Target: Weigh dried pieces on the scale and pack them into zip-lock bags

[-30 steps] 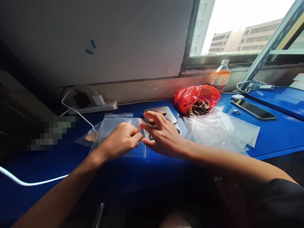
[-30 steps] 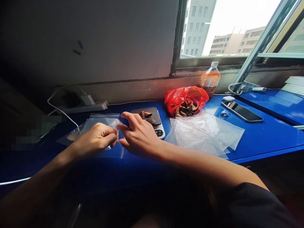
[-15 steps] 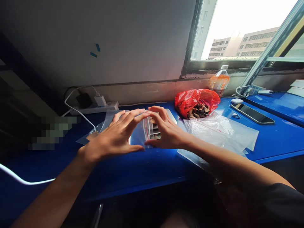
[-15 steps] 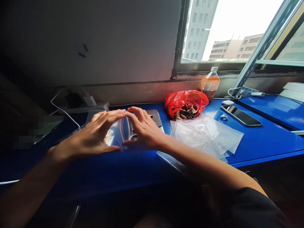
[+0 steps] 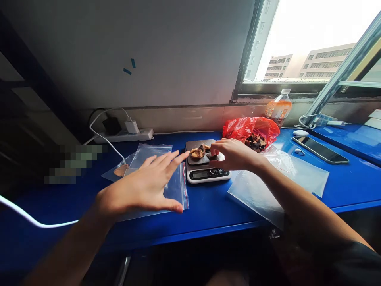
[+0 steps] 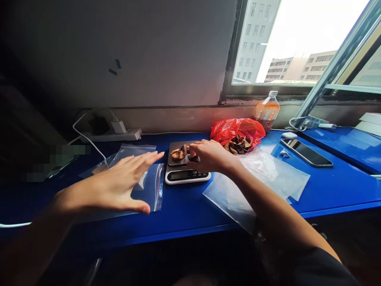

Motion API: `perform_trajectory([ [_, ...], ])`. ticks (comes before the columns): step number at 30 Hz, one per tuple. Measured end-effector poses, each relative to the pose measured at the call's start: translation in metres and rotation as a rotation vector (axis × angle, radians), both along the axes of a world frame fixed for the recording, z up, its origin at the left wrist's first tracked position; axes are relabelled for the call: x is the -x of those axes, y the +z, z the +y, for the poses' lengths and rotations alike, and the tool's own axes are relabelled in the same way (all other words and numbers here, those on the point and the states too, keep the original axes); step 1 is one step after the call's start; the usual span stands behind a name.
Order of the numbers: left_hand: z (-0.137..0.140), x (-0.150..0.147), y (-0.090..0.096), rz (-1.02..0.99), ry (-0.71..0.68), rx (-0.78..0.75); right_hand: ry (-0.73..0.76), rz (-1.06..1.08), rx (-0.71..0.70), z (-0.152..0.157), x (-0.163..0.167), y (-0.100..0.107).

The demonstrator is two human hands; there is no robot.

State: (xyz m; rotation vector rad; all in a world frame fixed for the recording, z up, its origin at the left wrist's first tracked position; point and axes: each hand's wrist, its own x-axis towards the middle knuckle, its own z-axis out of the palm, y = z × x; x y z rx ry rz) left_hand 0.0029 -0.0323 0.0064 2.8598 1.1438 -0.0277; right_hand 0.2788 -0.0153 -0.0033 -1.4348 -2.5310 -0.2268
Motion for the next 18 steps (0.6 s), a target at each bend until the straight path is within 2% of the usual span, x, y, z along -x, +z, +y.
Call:
perform_trajectory([
  [3, -0.008, -0.003, -0.009, 0.118, 0.05, 0.046, -0.115, -0.023, -0.03, -0.002, 0.007, -0.003],
  [7, -0.004, -0.003, -0.013, 0.134, 0.036, 0.089, -0.212, -0.005, 0.006, 0.0, 0.01, -0.005],
  [18, -0.003, -0.003, 0.003, 0.021, 0.065, 0.106, -0.116, 0.118, 0.03, 0.006, -0.002, -0.005],
])
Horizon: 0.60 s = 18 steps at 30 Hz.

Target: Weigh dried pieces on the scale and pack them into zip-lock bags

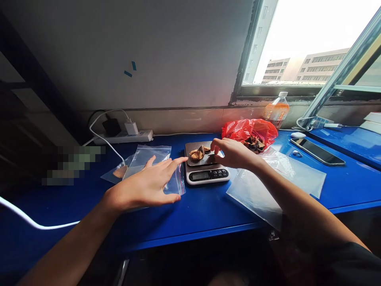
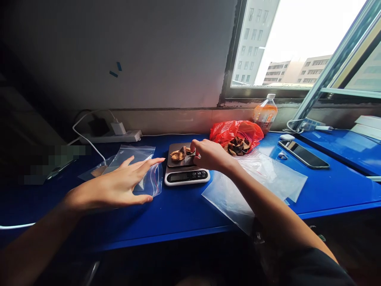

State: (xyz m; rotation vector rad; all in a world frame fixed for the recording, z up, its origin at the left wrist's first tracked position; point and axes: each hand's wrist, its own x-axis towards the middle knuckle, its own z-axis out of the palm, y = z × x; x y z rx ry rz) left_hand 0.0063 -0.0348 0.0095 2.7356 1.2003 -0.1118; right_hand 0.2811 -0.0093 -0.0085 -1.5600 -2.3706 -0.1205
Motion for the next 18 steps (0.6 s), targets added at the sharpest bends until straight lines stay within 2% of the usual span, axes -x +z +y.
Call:
perform_trajectory([
  [4, 0.002, 0.001, 0.001, 0.005, 0.003, -0.022, -0.136, 0.01, -0.039, 0.001, 0.005, 0.002],
  [6, 0.003, 0.001, 0.001, -0.003, -0.008, -0.024, -0.221, 0.078, -0.112, 0.005, 0.005, 0.001],
  [8, 0.005, 0.001, 0.0, -0.03, 0.008, -0.038, -0.239, 0.188, -0.223, 0.011, 0.004, -0.004],
  [10, 0.009, 0.003, -0.001, -0.057, 0.02, -0.071, -0.186, 0.282, -0.333, 0.017, 0.004, -0.011],
  [13, 0.014, 0.006, -0.001, -0.049, -0.034, -0.08, -0.065, 0.312, -0.439, 0.022, 0.011, -0.021],
  [18, 0.016, 0.007, -0.001, -0.058, -0.095, -0.058, 0.088, 0.234, -0.494, 0.02, 0.031, -0.03],
])
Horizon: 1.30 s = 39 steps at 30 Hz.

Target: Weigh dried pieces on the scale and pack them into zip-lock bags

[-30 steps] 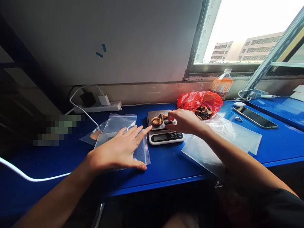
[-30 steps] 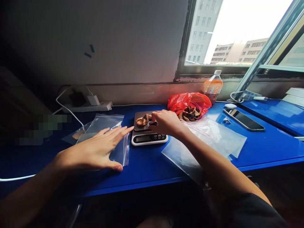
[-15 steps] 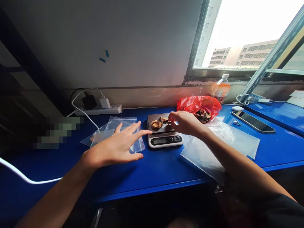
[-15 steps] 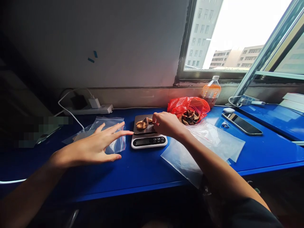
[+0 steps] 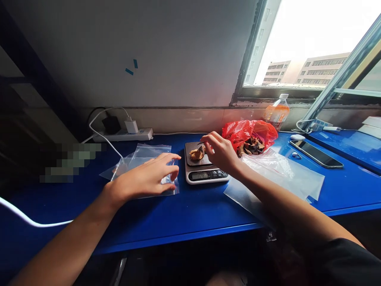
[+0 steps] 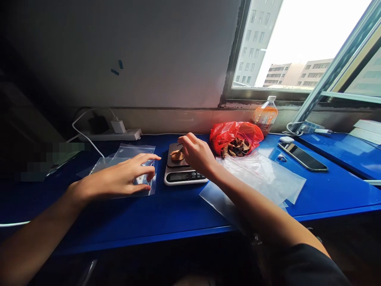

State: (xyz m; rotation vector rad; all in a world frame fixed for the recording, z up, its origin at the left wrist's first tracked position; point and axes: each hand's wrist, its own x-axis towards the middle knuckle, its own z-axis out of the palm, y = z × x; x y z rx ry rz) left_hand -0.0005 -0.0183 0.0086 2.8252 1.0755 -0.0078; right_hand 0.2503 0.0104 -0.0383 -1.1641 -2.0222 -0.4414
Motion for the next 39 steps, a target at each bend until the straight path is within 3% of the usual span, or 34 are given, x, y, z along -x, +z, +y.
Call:
perform_trajectory([
  [6, -0.002, -0.003, 0.0, -0.03, -0.082, 0.029, 0.07, -0.192, 0.097, -0.005, 0.006, -0.001],
  [12, 0.0, -0.001, -0.002, -0.001, 0.038, 0.007, 0.077, -0.027, 0.052, -0.002, -0.005, 0.003],
  [15, 0.003, 0.001, -0.007, 0.06, 0.117, 0.024, 0.106, -0.079, 0.145, 0.01, -0.005, 0.001],
  [19, 0.005, 0.001, -0.009, 0.088, 0.111, 0.063, 0.212, -0.16, 0.328, 0.025, -0.001, -0.003],
  [22, 0.005, 0.0, -0.007, 0.08, 0.092, 0.063, 0.199, -0.145, 0.346, 0.027, 0.002, -0.004],
  [31, 0.012, -0.002, -0.003, -0.103, -0.008, 0.029, 0.039, -0.133, 0.278, 0.019, 0.002, -0.007],
  [35, 0.013, -0.001, -0.001, -0.225, -0.039, 0.036, 0.09, -0.111, 0.24, 0.004, 0.01, 0.002],
  [39, 0.008, -0.003, -0.004, -0.409, -0.091, 0.063, 0.242, -0.119, 0.275, -0.015, 0.028, 0.009],
])
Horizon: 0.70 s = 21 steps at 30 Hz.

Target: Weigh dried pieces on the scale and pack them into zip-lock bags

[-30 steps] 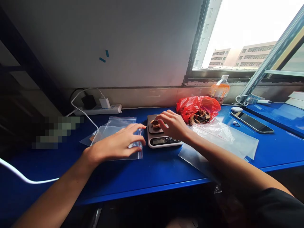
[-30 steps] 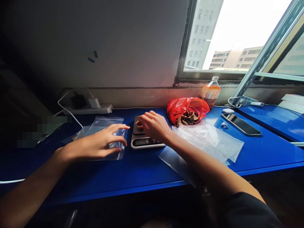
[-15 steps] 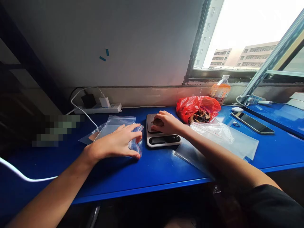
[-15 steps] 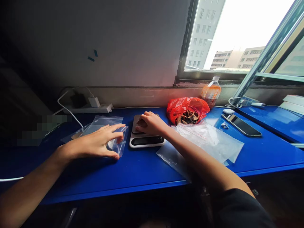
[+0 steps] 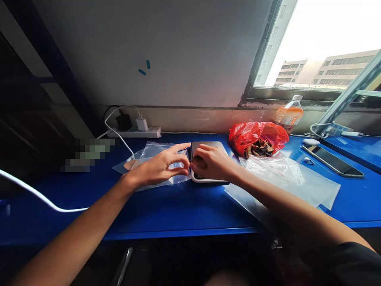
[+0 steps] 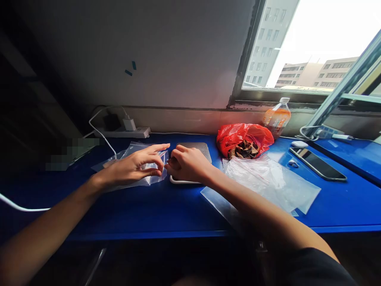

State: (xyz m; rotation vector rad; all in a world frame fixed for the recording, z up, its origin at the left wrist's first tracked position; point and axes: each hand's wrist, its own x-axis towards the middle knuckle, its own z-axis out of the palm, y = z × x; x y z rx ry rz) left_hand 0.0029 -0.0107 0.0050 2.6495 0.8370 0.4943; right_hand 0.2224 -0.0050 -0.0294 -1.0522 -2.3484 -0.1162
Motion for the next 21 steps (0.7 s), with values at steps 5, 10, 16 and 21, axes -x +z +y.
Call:
perform_trajectory([
  [5, -0.007, -0.007, -0.008, -0.177, -0.1, -0.031, 0.168, 0.016, 0.133, -0.009, 0.012, -0.001],
  [10, -0.008, -0.011, -0.013, -0.27, -0.152, -0.133, 0.212, -0.054, 0.218, -0.011, 0.014, 0.003],
  [16, -0.009, -0.013, -0.016, -0.089, 0.157, -0.101, 0.199, 0.013, 0.212, -0.011, 0.013, 0.004],
  [21, -0.019, -0.015, -0.007, 0.067, 0.285, 0.046, 0.132, -0.001, 0.185, -0.013, 0.013, 0.003],
])
